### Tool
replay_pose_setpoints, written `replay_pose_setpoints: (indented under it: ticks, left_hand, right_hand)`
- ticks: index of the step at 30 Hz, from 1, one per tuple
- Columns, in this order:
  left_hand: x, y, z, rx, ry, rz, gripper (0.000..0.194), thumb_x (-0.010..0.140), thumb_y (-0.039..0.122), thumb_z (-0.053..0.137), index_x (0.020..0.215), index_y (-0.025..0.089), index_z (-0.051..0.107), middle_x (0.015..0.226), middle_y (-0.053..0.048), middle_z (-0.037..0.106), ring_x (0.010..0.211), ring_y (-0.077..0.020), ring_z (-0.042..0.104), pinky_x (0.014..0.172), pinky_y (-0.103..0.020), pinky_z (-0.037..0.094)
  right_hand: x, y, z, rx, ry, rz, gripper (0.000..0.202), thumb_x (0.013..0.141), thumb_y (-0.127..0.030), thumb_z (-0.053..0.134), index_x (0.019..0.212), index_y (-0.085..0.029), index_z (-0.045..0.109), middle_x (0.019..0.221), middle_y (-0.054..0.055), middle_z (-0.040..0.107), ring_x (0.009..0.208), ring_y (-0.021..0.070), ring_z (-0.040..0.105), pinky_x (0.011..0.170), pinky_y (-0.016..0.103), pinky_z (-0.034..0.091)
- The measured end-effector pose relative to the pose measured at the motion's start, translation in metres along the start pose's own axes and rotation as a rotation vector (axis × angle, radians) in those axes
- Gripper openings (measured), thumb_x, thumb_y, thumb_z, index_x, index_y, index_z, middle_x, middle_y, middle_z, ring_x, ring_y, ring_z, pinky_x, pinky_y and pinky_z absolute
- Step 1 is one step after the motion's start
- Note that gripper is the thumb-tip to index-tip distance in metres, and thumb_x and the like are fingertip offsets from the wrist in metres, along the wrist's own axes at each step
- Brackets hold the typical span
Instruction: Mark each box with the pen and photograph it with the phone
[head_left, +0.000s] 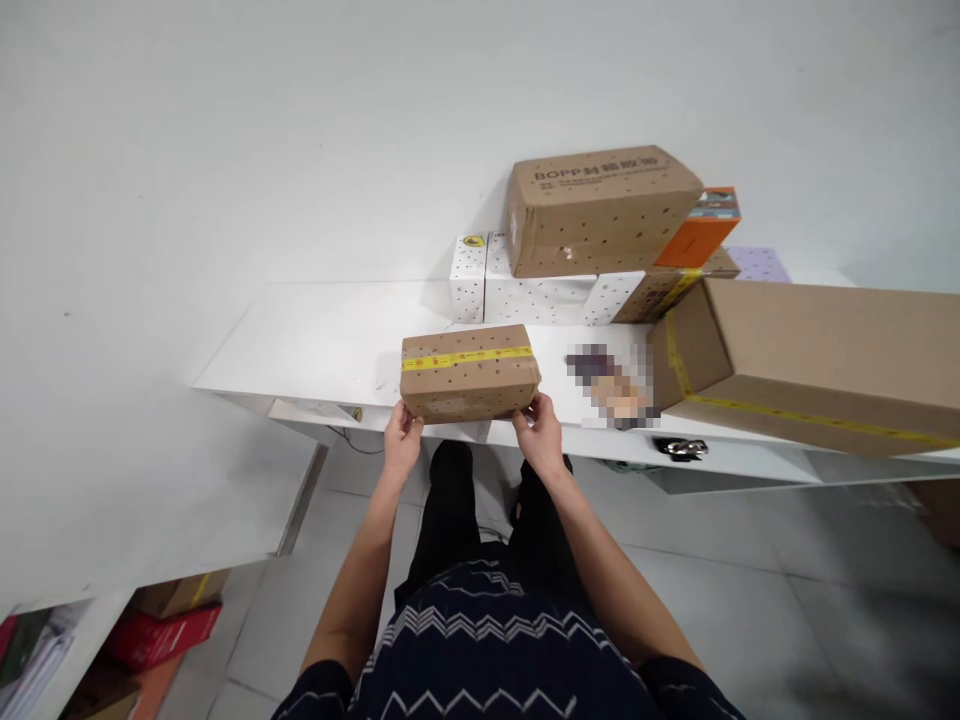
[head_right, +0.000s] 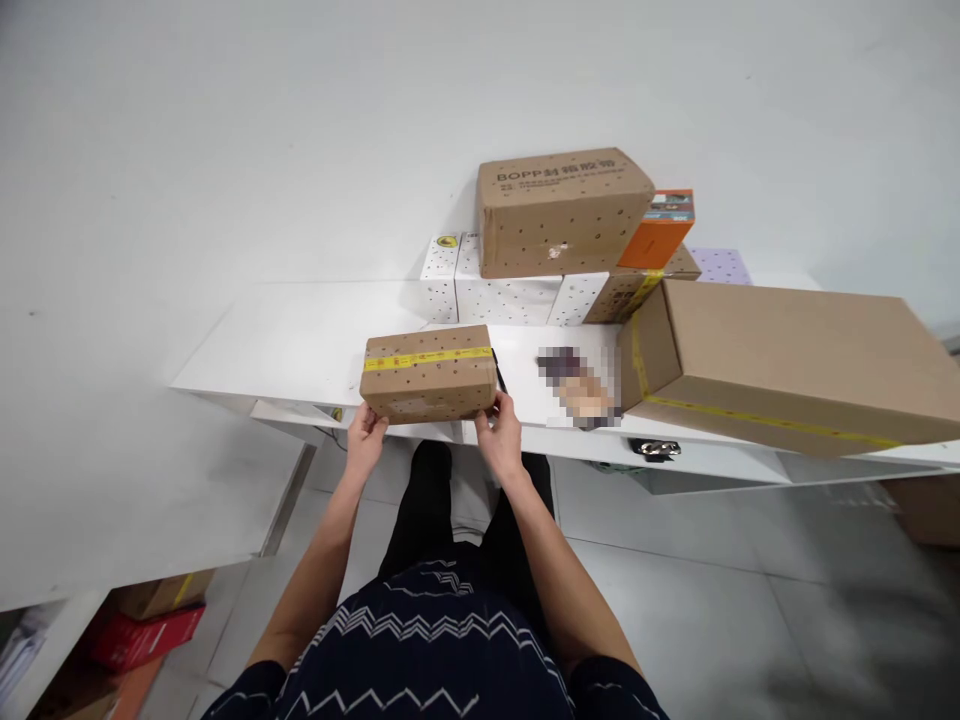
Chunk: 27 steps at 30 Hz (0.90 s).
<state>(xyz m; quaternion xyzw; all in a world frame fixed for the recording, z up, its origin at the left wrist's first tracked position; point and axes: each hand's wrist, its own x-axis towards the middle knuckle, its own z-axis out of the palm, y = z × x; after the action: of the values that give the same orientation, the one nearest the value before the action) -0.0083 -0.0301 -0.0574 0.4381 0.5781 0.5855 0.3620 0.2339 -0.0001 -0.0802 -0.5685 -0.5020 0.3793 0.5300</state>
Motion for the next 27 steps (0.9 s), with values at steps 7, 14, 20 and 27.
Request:
replay_pose_setpoints:
  ticks: [7,14,20,27]
  left_hand:
    - [-0.004,0.013,-0.005,-0.026,0.048,-0.051,0.057,0.074,0.027,0.063,0.131,0.022,0.064,0.127,-0.010,0.069,0.123,-0.0260,0.062,0.104,-0.041,0.050]
    - [0.016,0.058,-0.008,0.038,0.186,-0.086,0.061,0.089,0.061,0.054,0.133,0.020,0.063,0.127,-0.013,0.067,0.103,-0.0245,0.067,0.077,-0.034,0.057]
    - [0.021,0.078,0.003,0.252,0.091,-0.028,0.054,0.084,0.062,0.063,0.118,0.021,0.072,0.119,-0.012,0.067,0.107,-0.0261,0.063,0.089,-0.037,0.054]
    - [0.002,0.054,0.005,0.032,0.092,0.089,0.068,0.079,0.057,0.072,0.133,0.018,0.060,0.133,-0.016,0.061,0.120,-0.0266,0.061,0.100,-0.040,0.052]
  right_hand:
    - [0.000,-0.009,-0.011,0.048,-0.011,0.055,0.045,0.083,-0.038,0.056,0.122,-0.017,0.060,0.120,0.017,0.067,0.106,0.0281,0.066,0.087,0.047,0.056]
    - [0.010,-0.060,-0.018,-0.063,0.187,-0.098,0.044,0.092,-0.051,0.052,0.121,-0.020,0.067,0.114,0.013,0.066,0.100,0.0230,0.063,0.089,0.040,0.054]
    - [0.028,-0.078,-0.011,-0.120,0.109,-0.121,0.050,0.087,-0.055,0.058,0.122,-0.020,0.069,0.095,0.007,0.058,0.079,0.0188,0.058,0.076,0.037,0.056]
    - [0.020,-0.057,-0.010,0.050,0.040,-0.204,0.046,0.088,-0.043,0.060,0.130,-0.023,0.059,0.119,0.011,0.060,0.104,0.0224,0.061,0.085,0.039,0.058]
